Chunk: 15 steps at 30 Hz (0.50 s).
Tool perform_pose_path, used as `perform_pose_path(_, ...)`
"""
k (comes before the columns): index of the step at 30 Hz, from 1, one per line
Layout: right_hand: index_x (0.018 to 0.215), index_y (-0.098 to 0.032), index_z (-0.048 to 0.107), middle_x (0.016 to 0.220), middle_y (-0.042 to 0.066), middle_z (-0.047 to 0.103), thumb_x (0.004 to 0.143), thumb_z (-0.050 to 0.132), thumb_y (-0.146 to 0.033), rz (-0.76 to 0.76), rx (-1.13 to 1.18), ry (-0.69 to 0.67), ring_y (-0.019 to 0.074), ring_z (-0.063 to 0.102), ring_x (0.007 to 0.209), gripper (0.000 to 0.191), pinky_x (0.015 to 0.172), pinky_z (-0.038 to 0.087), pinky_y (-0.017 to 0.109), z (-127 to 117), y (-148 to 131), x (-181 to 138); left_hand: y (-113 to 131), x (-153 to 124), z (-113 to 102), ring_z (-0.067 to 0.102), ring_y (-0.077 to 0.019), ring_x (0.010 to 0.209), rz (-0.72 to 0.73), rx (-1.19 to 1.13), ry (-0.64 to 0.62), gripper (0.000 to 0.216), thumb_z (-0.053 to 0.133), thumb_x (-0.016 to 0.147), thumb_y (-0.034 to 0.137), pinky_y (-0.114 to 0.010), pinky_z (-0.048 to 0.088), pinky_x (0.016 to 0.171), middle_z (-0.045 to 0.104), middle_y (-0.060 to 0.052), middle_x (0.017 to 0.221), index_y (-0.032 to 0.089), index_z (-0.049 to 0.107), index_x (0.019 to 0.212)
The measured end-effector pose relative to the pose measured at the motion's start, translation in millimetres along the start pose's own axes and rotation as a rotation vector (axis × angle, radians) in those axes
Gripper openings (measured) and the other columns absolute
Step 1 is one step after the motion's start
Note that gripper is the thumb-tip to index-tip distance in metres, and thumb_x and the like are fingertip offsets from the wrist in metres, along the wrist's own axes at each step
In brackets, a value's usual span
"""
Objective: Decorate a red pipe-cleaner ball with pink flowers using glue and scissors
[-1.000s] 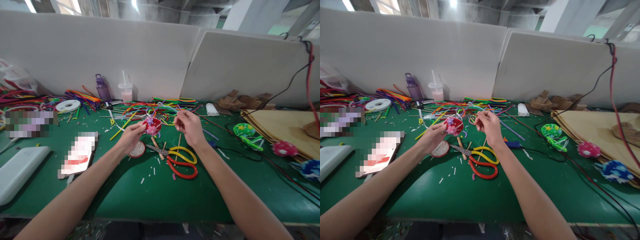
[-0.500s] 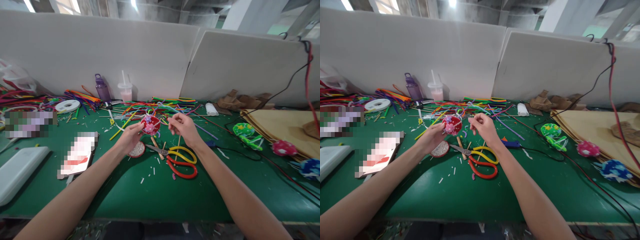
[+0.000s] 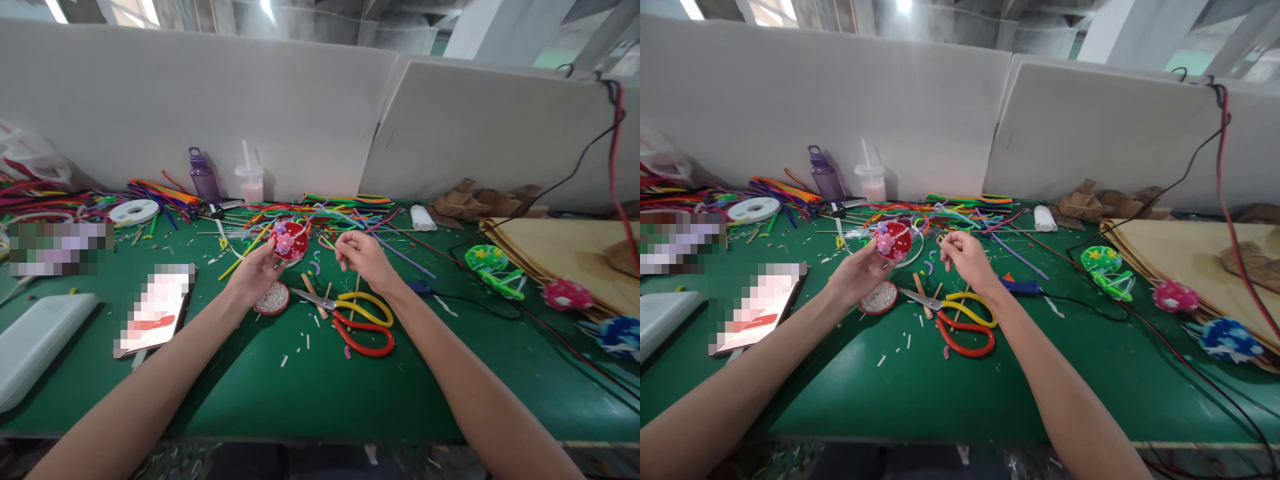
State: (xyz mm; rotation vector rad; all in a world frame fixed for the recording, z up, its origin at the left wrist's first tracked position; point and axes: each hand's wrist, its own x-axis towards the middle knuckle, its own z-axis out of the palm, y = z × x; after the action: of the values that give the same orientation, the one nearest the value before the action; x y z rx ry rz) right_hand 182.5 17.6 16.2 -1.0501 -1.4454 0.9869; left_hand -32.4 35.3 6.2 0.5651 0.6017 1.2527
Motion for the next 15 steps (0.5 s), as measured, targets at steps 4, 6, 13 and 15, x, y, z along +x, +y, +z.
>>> perform_pose_path(4,0.073,-0.021,0.045,0.058,-0.006,0.053,0.080,0.061,-0.040,0.011,0.035,0.000,0.0071,0.050,0.044,0.026,0.039,0.026,0.020,-0.1,1.1,1.0,1.0,-0.6,0.8,0.066,-0.0115,0.075,-0.007,-0.017,0.002,0.020,0.050,0.090,0.013,-0.027,0.051,0.078,0.074,0.000,0.078,0.017,0.068,0.083)
perform_pose_path(6,0.076,-0.022,0.042,0.058,-0.006,0.053,0.082,0.057,-0.041,0.013,0.063,0.011,0.0078,0.051,0.044,0.025,0.038,0.023,0.020,0.9,0.7,0.8,1.5,-1.3,1.4,0.066,-0.0125,0.078,-0.020,-0.028,-0.009,0.019,0.050,0.089,0.013,-0.028,0.051,0.079,0.074,-0.001,0.081,0.017,0.068,0.083)
perform_pose_path(13,0.082,-0.023,0.038,0.061,-0.008,0.051,0.089,0.048,-0.038,-0.008,0.057,0.040,0.0076,0.051,0.045,0.019,0.037,0.021,0.019,3.3,-2.1,-0.9,1.6,-4.5,0.8,0.066,-0.0165,0.083,-0.087,-0.084,-0.104,0.013,0.053,0.083,0.011,-0.032,0.052,0.078,0.073,-0.004,0.085,0.016,0.064,0.078)
perform_pose_path(15,0.081,-0.023,0.039,0.061,-0.007,0.050,0.091,0.045,-0.038,-0.028,0.049,0.045,0.0072,0.050,0.045,0.019,0.037,0.021,0.019,3.1,-1.7,-0.9,1.3,-4.9,-0.2,0.066,-0.0169,0.084,-0.086,-0.086,-0.124,0.012,0.054,0.081,0.011,-0.034,0.052,0.082,0.073,-0.004,0.088,0.016,0.065,0.083)
